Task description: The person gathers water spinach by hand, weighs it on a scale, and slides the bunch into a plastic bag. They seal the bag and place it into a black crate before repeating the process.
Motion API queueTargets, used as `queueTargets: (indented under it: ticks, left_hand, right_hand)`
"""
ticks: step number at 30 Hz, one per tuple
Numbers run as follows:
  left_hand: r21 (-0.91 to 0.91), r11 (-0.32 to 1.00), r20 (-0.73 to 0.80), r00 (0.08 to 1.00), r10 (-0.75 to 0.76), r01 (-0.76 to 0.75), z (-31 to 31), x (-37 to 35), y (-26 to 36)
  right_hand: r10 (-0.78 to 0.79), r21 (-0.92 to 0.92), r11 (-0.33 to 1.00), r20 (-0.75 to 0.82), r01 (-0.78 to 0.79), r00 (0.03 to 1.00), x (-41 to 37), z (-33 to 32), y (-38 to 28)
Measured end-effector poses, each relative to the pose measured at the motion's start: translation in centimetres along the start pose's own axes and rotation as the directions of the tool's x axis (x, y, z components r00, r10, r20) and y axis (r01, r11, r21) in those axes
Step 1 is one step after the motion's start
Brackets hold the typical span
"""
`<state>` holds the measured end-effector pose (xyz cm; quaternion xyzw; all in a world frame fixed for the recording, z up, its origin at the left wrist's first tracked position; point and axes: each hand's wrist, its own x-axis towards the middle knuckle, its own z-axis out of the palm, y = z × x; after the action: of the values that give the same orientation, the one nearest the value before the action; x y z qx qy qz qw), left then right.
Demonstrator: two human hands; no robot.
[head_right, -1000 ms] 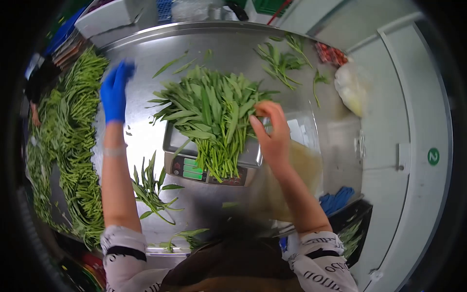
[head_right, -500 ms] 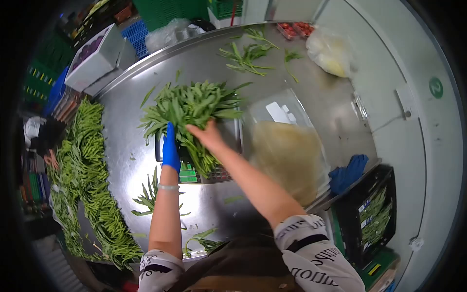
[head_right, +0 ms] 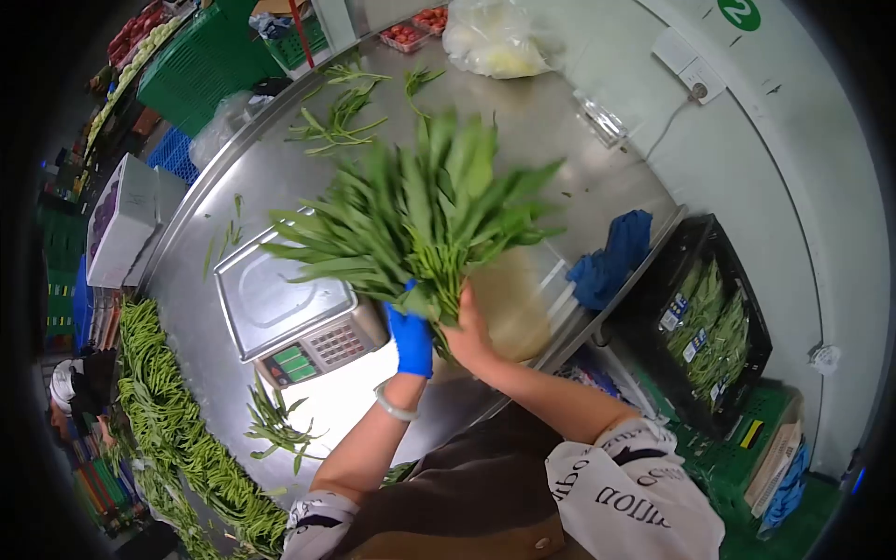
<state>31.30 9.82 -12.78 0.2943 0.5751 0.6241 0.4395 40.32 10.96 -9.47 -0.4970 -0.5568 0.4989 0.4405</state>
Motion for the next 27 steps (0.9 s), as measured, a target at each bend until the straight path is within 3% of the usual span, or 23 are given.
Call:
queueTargets:
  ticks: [2, 3, 5, 6, 7, 8, 10, 12, 14, 15, 16, 17, 18, 20, 21, 24, 26, 27]
  left_hand:
    - [0.005, 0.936, 0.02, 0.936, -0.352, 0.352, 2.6, 0.0, -0.3]
    - [0.072, 0.861, 0.011, 0.863, -0.505, 0.503, 1.6, 0.4, -7.4]
    - [0.115, 0.927, 0.04, 0.931, -0.364, 0.357, 1.7, -0.1, -9.9]
    - [0.136, 0.947, 0.052, 0.953, -0.299, 0.29, 2.1, -0.4, -9.5]
    - [0.104, 0.938, 0.068, 0.938, -0.339, 0.331, 1.5, -0.5, -8.9]
    - [0.082, 0.848, 0.018, 0.85, -0.527, 0.524, 1.7, -0.8, -4.6]
    - [-0.042, 0.83, -0.098, 0.825, -0.557, 0.556, -0.4, -1.5, -3.1]
    - [-0.296, 0.833, -0.245, 0.806, -0.54, 0.468, -4.9, -2.4, -6.5]
    - [-0.088, 0.887, -0.425, 0.788, -0.446, 0.454, -7.5, -4.3, -5.4]
    - [-0.015, 0.88, -0.431, 0.792, -0.434, 0.474, -8.9, -4.8, -6.2]
    - [0.06, 0.867, -0.433, 0.795, -0.424, 0.495, -10.0, -5.6, -7.5]
    - [0.062, 0.897, -0.384, 0.84, -0.383, 0.437, -10.3, -5.7, -8.8]
    - [0.278, 0.885, -0.35, 0.897, -0.269, 0.374, -10.2, -5.5, -9.5]
    - [0.436, 0.837, -0.34, 0.922, -0.186, 0.33, -9.6, -5.0, -10.4]
    - [0.448, 0.818, -0.336, 0.916, -0.22, 0.361, -9.1, -4.5, -9.6]
    - [0.595, 0.743, -0.319, 0.939, -0.132, 0.306, -7.6, -3.1, -7.9]
    - [0.502, 0.843, -0.122, 0.981, -0.154, 0.194, -7.7, -2.2, -7.8]
    - [0.468, 0.83, -0.108, 0.952, -0.286, 0.303, -7.8, -1.6, -7.9]
  right_hand:
    - [0.251, -0.073, 0.964, -0.069, -0.256, 0.965, -0.3, -2.7, 8.0]
    - [0.245, -0.1, 0.964, -0.032, -0.248, 0.969, -0.8, -3.7, 11.4]
    - [0.216, -0.153, 0.966, 0.049, -0.206, 0.975, -0.7, -5.5, 16.1]
    - [0.279, -0.166, 0.95, 0.074, -0.264, 0.957, -0.8, -6.1, 14.8]
    - [0.361, -0.11, 0.931, 0.119, -0.349, 0.925, -0.9, -7.0, 13.6]
    - [0.434, -0.054, 0.901, 0.168, -0.431, 0.885, -0.9, -7.7, 12.7]
    - [0.413, -0.09, 0.911, 0.162, -0.403, 0.896, -1.3, -10.3, 12.2]
    - [0.364, -0.112, 0.93, 0.145, -0.35, 0.92, -2.3, -13.8, 12.3]
    - [0.351, -0.151, 0.93, 0.103, -0.335, 0.931, -3.3, -18.0, 14.4]
    - [0.384, -0.185, 0.912, 0.074, -0.365, 0.92, -4.0, -20.0, 16.4]
    - [0.318, -0.218, 0.927, 0.026, -0.305, 0.948, -4.2, -21.2, 18.0]
    - [0.367, -0.091, 0.928, 0.047, -0.362, 0.929, -3.8, -21.6, 17.8]
    - [0.407, 0.035, 0.911, 0.074, -0.41, 0.91, -3.1, -21.9, 17.3]
    - [0.449, 0.149, 0.868, 0.171, -0.474, 0.877, -1.8, -22.0, 16.6]
    - [0.464, 0.204, 0.838, 0.219, -0.506, 0.858, -1.2, -22.0, 16.4]
    - [0.221, -0.193, 0.967, 0.323, -0.164, 0.92, 0.5, -22.3, 15.4]
    - [-0.018, -0.53, 0.82, 0.355, 0.217, 0.935, 2.0, -22.2, 13.8]
    - [-0.126, -0.655, 0.652, 0.404, 0.382, 0.906, 2.9, -22.0, 13.3]
